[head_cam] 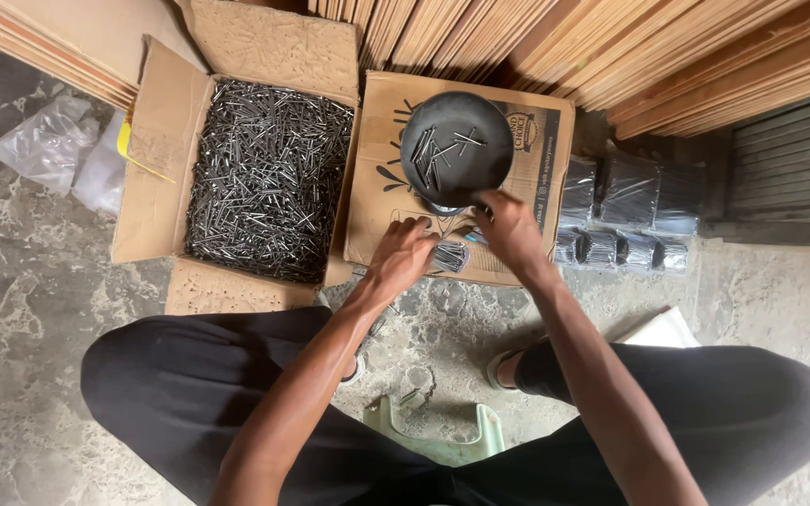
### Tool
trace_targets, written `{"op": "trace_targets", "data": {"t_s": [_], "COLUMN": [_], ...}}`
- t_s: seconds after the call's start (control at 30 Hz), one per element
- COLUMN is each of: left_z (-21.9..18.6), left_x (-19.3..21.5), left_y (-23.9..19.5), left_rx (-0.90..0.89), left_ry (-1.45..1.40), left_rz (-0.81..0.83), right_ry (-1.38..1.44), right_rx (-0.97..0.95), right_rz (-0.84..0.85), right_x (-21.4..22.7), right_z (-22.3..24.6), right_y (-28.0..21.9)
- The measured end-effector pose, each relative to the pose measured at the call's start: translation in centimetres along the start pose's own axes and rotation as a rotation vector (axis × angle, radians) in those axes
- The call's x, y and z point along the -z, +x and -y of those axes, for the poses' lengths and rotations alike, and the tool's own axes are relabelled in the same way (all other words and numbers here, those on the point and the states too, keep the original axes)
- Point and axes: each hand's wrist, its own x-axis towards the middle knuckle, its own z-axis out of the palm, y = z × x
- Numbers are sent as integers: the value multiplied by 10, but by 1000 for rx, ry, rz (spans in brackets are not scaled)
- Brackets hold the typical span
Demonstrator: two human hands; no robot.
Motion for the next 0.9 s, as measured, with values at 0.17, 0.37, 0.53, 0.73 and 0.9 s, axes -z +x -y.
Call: {"op": "trace_targets", "data": {"t_s": [0.17, 0.37, 0.53, 0.73, 0.9], "left_z": [-2, -3, -12, -13, 6], "left_x": [3, 17, 43, 38, -13], "left_y": [-1, 4, 11, 7, 4], "left_rx": [-3, 51, 100, 71, 58], "left_ry": [-73, -53, -128, -85, -63], "left_rz": [-12, 72, 153, 111, 115], "right_ry": [-217, -393, -565, -620, -595], "right_rx": [22, 69, 106, 88, 38], "right_rz": [25, 162, -77, -85, 84], "right_x": [-17, -12, -57, -53, -45], "right_z": [-33, -21, -57, -48, -40], "right_y": [54, 90, 79, 81, 85]}}
